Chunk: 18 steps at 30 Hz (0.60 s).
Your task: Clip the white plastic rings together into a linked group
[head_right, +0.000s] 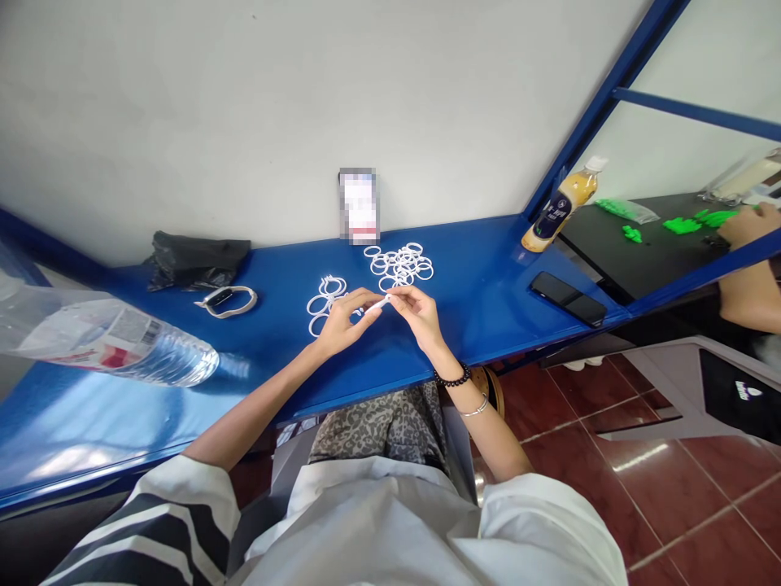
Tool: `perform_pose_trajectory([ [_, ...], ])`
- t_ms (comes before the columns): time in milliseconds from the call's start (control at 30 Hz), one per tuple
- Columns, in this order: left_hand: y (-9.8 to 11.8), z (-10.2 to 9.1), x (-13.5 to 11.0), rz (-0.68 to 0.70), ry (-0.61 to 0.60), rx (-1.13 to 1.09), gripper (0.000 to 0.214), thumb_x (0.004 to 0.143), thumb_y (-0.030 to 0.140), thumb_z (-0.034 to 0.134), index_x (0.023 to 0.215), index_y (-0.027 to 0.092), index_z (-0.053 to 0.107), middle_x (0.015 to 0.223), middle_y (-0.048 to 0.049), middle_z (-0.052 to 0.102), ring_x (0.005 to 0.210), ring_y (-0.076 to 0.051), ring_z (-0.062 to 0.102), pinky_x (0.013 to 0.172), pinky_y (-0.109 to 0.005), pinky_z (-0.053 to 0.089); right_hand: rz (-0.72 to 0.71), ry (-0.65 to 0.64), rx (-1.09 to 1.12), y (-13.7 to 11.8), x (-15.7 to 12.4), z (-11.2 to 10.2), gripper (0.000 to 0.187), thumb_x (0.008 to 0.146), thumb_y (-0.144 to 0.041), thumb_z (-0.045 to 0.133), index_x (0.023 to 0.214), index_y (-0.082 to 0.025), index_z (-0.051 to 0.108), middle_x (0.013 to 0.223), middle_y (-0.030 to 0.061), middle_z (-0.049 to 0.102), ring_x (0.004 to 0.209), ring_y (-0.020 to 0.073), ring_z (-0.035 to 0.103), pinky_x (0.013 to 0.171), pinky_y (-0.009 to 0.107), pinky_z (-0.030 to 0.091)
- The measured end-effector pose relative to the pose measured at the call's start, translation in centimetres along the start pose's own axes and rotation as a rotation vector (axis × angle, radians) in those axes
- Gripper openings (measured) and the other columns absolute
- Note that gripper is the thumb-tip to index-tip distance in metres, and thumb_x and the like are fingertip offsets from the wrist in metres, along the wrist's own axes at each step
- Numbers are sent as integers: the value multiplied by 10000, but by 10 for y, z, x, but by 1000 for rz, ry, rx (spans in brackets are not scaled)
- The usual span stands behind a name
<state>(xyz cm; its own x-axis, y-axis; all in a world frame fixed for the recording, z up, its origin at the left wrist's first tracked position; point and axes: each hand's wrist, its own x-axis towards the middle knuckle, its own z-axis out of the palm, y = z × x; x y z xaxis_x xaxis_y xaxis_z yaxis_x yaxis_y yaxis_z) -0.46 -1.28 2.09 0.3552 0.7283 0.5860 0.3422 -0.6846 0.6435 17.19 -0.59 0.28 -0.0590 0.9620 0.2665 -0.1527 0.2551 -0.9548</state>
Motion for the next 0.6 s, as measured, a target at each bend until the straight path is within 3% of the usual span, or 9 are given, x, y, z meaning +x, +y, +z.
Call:
perform_pose_trajectory([
  [133, -2, 2, 0, -137, -44, -76, 496, 998, 477, 345, 793, 140, 645, 736, -45, 656, 658, -137, 619, 662, -259, 473, -9, -27, -59, -1, 0, 1, 216, 796, -425, 731, 918, -248, 731, 965, 21, 727, 938, 182, 664, 893, 318, 528],
  [300, -5, 4, 0, -263, -47, -207, 546, 968, 565, 357, 856, 130, 667, 695, -35, 664, 571, -130, 626, 603, -243, 486, -24, -85, -123, -2, -1, 3, 283, 780, -433, 741, 990, -245, 711, 975, 28, 693, 857, 164, 643, 802, 294, 539],
  [600, -7, 7, -1, -334, -43, -233, 596, 947, 611, 366, 779, 126, 669, 609, -39, 652, 524, -128, 620, 563, -233, 482, -62, -80, -196, -2, -4, 6, 218, 824, -381, 694, 977, -226, 710, 932, 29, 704, 808, 158, 635, 786, 297, 529],
])
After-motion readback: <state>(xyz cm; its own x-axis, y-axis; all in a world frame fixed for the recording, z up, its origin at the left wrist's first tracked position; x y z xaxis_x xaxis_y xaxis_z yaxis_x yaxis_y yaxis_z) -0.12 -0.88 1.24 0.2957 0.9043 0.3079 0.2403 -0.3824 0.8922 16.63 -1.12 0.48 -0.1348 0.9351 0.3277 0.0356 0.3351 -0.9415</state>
